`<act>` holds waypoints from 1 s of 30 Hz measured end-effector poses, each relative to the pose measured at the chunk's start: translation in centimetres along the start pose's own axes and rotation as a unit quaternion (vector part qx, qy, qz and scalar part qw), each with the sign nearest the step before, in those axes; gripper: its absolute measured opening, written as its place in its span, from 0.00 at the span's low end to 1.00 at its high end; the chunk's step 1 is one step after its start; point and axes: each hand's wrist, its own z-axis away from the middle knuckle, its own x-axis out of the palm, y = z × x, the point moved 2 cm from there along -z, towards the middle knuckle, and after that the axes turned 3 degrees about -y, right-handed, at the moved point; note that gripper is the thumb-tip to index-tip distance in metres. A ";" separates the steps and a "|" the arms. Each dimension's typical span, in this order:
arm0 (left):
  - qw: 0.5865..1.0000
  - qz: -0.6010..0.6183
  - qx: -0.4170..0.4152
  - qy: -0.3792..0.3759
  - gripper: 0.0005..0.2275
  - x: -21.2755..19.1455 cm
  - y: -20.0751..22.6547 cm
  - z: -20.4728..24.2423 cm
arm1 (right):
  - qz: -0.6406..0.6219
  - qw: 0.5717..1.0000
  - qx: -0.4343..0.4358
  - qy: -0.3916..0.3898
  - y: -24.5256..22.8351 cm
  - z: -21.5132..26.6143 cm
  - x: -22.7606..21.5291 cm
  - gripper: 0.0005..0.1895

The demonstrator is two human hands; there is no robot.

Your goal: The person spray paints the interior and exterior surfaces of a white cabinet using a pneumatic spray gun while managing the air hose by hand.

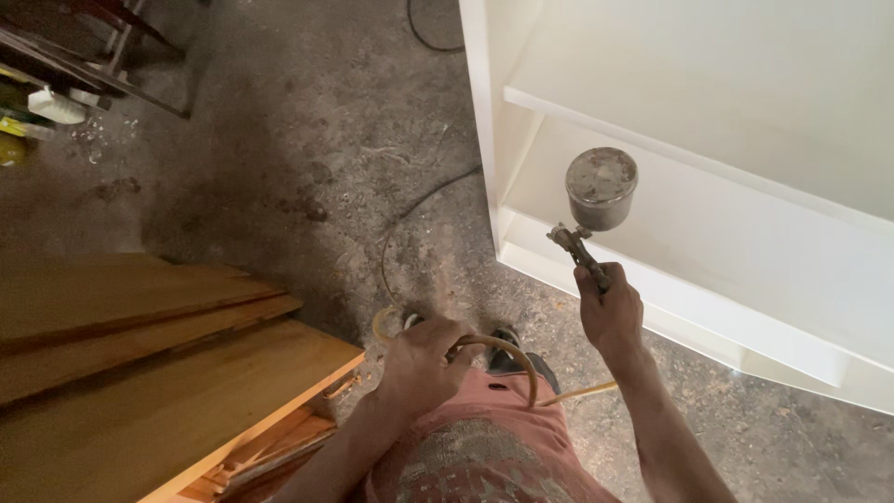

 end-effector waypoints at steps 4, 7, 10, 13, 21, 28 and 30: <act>1.000 0.006 0.006 -0.012 0.06 0.6 0.0 0.0 | 0.016 1.000 0.020 0.005 1.3 1.5 -1.7 0.20; 0.999 0.019 -0.004 -0.038 0.07 1.0 0.1 0.0 | 0.002 0.995 0.098 -0.032 2.8 3.4 -2.8 0.18; 0.999 0.042 0.014 -0.025 0.07 1.2 0.4 0.2 | -0.070 0.997 0.036 0.002 4.1 6.0 -3.5 0.19; 0.999 0.042 0.020 -0.020 0.08 1.3 0.6 0.6 | -0.080 0.992 0.100 0.005 6.1 7.7 -3.9 0.19; 0.998 0.004 0.065 0.002 0.07 1.5 2.1 -1.0 | -0.142 0.980 0.108 0.093 7.1 4.5 -7.3 0.30; 0.998 -0.054 0.044 0.014 0.10 2.2 3.9 -8.5 | -0.134 0.981 0.053 0.133 5.0 -6.5 -11.6 0.44; 0.992 -0.060 0.086 0.064 0.09 2.3 4.7 -10.9 | -0.207 0.967 0.047 0.142 3.4 -9.3 -12.6 0.35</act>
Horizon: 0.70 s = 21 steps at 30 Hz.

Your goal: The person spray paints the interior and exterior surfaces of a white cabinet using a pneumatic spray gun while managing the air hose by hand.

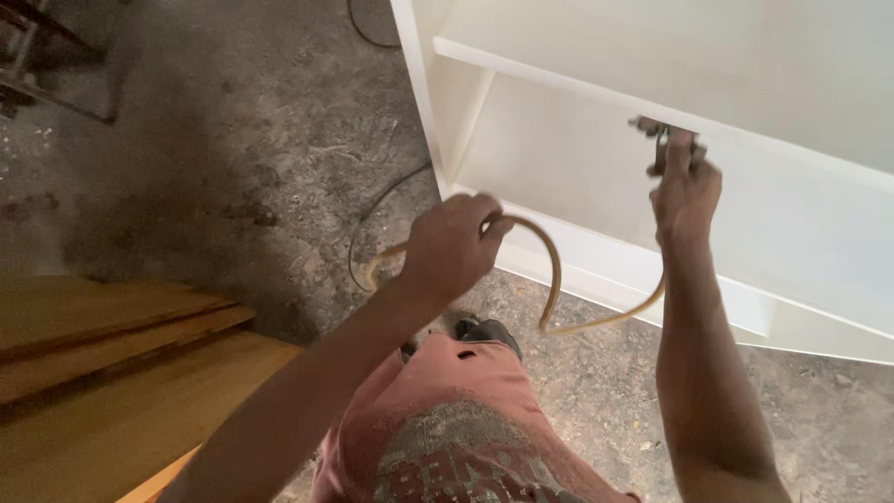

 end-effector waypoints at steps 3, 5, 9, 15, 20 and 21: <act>1.000 -0.014 -0.014 0.007 0.09 1.1 -0.3 -3.2 | -0.036 0.999 0.007 0.014 -2.7 -2.7 1.0 0.19; 0.999 -0.021 -0.048 -0.009 0.10 2.2 -0.3 -4.9 | 0.002 0.989 0.141 0.046 -3.3 -3.8 0.9 0.18; 0.993 -0.006 -0.116 -0.010 0.09 4.6 -1.2 -8.6 | 0.094 0.977 0.185 0.047 -0.7 -6.6 0.8 0.16; 0.990 0.067 -0.122 0.017 0.07 9.0 -4.3 -11.6 | 0.128 0.972 0.177 0.089 6.4 -12.8 -0.7 0.16; 0.991 0.019 -0.105 0.079 0.05 13.2 -7.7 -12.7 | 0.136 0.972 0.161 0.106 8.8 -15.3 -1.5 0.16; 0.988 0.041 -0.130 0.070 0.06 13.8 -8.2 -12.9 | 0.135 0.972 0.157 0.108 8.8 -15.5 -1.6 0.16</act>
